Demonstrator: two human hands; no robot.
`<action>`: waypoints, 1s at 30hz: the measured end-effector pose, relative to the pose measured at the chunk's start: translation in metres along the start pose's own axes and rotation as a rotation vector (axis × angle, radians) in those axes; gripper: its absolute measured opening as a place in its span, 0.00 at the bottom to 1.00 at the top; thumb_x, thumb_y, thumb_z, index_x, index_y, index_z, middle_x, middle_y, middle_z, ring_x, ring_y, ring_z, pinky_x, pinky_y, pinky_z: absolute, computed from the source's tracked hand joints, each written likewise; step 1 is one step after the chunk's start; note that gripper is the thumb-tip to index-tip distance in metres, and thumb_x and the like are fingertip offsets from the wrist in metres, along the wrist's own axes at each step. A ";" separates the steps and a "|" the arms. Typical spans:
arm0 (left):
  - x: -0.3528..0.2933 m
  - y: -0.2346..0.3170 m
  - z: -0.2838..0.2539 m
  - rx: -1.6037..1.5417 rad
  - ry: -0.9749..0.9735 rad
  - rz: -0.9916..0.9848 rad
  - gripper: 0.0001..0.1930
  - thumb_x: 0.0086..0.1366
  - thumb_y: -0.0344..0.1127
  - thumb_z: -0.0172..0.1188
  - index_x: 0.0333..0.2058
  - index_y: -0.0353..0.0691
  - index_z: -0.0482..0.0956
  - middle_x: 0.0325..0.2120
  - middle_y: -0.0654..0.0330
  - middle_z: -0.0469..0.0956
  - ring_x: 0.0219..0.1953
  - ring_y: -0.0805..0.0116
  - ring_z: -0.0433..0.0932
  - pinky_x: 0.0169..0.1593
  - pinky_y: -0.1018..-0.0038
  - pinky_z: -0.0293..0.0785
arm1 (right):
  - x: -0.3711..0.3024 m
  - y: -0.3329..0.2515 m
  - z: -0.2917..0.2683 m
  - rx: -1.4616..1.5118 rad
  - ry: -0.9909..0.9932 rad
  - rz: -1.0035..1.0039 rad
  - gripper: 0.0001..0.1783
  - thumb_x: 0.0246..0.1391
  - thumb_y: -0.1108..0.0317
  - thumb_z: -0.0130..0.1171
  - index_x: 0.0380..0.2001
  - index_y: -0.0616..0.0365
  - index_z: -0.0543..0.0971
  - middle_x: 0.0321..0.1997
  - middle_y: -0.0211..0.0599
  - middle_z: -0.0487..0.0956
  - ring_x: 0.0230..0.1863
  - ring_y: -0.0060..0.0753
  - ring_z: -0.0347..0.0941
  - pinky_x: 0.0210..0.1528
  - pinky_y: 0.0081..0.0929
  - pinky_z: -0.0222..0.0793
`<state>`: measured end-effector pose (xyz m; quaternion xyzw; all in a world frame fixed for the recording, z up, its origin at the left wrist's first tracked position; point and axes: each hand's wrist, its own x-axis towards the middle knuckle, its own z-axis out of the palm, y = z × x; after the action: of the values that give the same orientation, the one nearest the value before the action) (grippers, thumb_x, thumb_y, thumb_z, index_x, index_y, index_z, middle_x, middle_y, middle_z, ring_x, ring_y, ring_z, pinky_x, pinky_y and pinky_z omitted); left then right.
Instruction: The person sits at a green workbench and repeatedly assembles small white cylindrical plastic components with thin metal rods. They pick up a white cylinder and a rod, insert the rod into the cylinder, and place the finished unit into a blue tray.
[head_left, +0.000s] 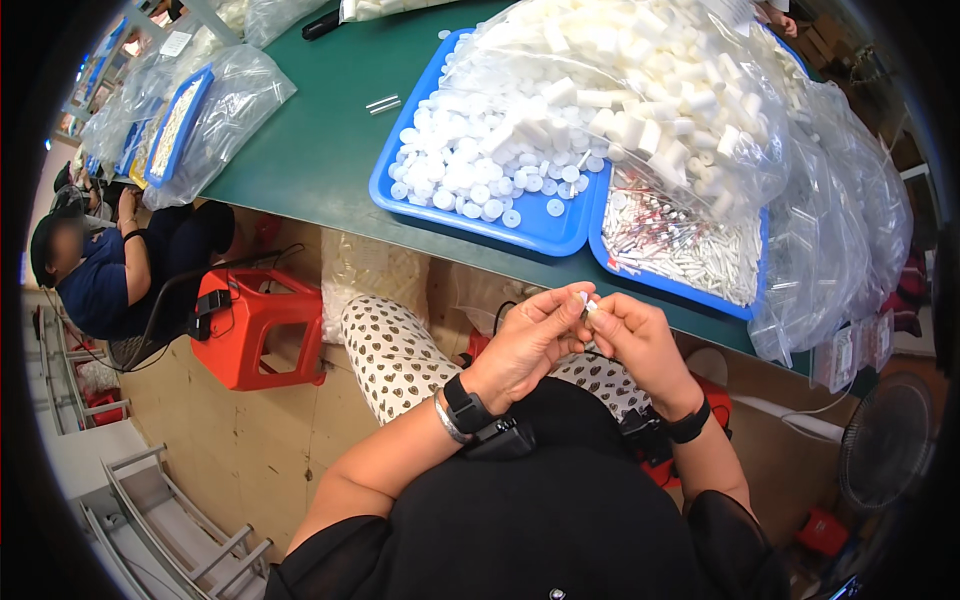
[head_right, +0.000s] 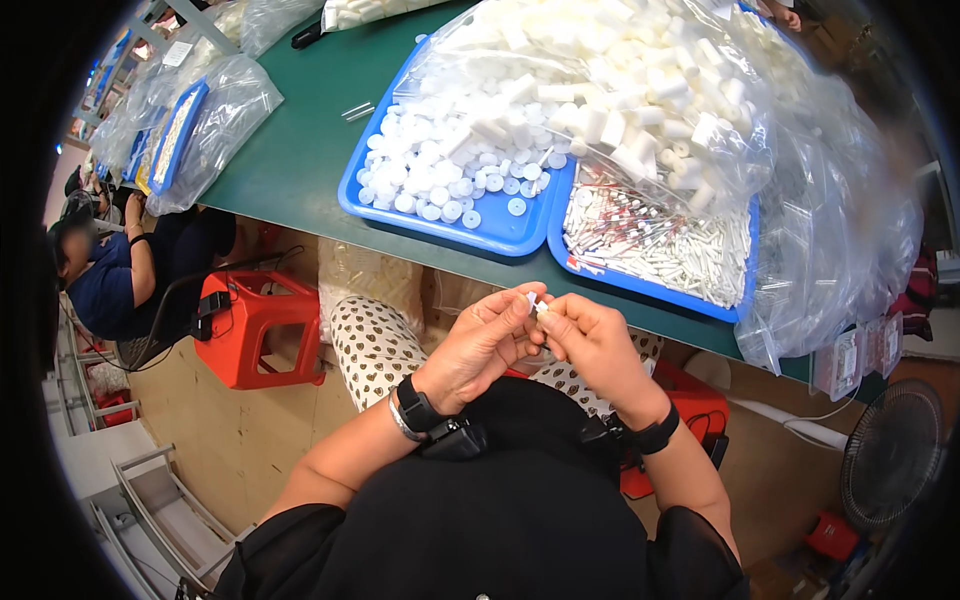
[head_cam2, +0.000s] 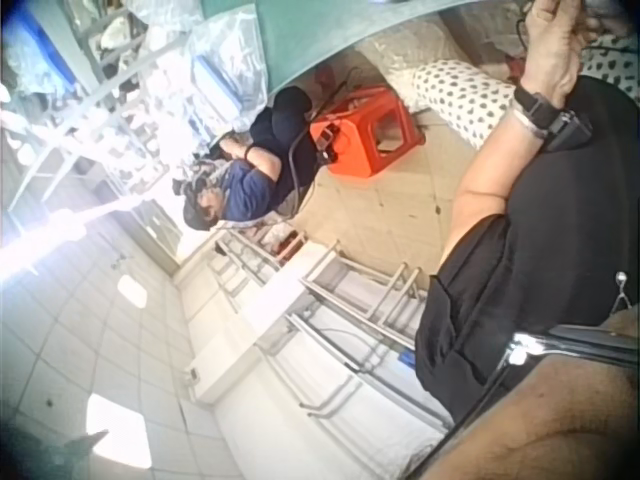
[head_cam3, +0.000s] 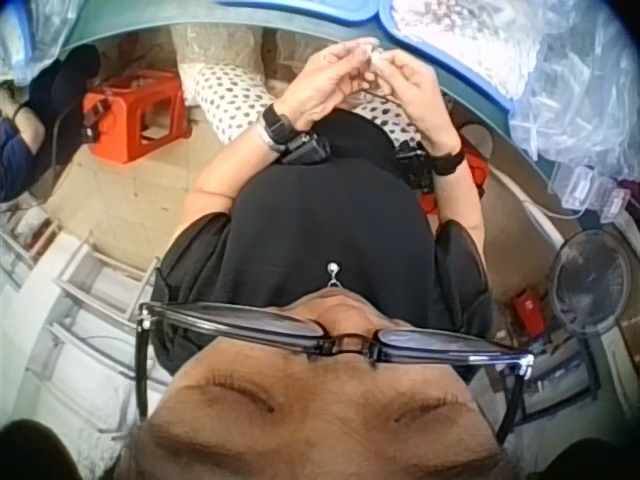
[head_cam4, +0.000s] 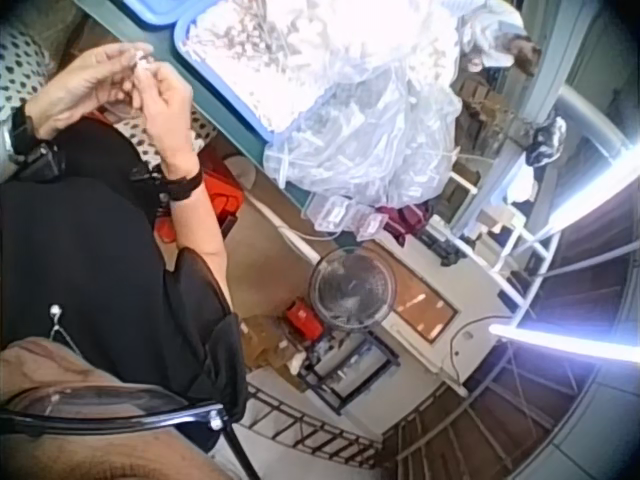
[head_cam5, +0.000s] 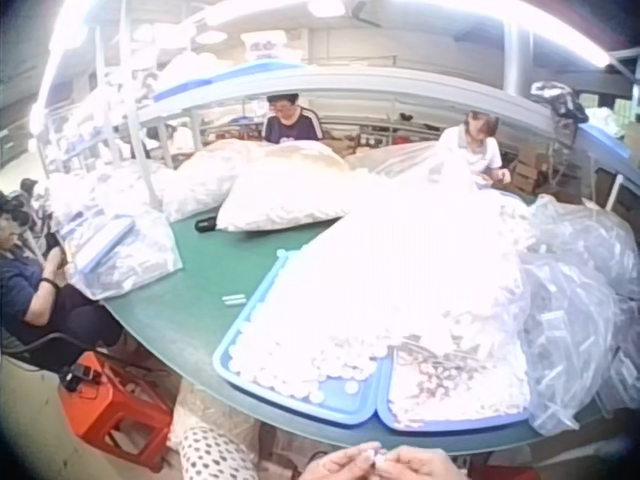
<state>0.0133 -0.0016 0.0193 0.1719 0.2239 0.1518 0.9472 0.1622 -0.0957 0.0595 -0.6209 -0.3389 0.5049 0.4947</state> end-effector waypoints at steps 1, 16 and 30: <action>-0.001 0.001 -0.001 0.026 -0.016 -0.020 0.18 0.72 0.38 0.56 0.55 0.34 0.72 0.38 0.63 0.80 0.36 0.77 0.77 0.41 0.78 0.76 | 0.003 -0.001 -0.006 0.239 -0.088 0.159 0.10 0.64 0.66 0.56 0.32 0.61 0.78 0.17 0.23 0.68 0.16 0.16 0.57 0.23 0.16 0.54; 0.002 -0.003 -0.003 0.079 0.092 -0.114 0.16 0.71 0.44 0.56 0.49 0.40 0.77 0.37 0.65 0.78 0.37 0.77 0.77 0.41 0.78 0.76 | -0.003 0.002 0.000 -0.737 0.126 -0.364 0.05 0.58 0.70 0.60 0.31 0.60 0.77 0.20 0.44 0.75 0.23 0.47 0.76 0.24 0.38 0.67; -0.004 0.007 0.007 0.077 0.090 0.060 0.15 0.71 0.47 0.56 0.41 0.41 0.75 0.43 0.59 0.79 0.44 0.71 0.79 0.44 0.77 0.77 | 0.050 -0.026 -0.071 -1.321 0.068 -0.651 0.02 0.46 0.74 0.58 0.24 0.60 0.77 0.29 0.39 0.76 0.33 0.43 0.76 0.35 0.37 0.73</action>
<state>0.0117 0.0017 0.0293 0.2079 0.2668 0.1789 0.9239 0.2456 -0.0620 0.0699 -0.6729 -0.7238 0.0036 0.1527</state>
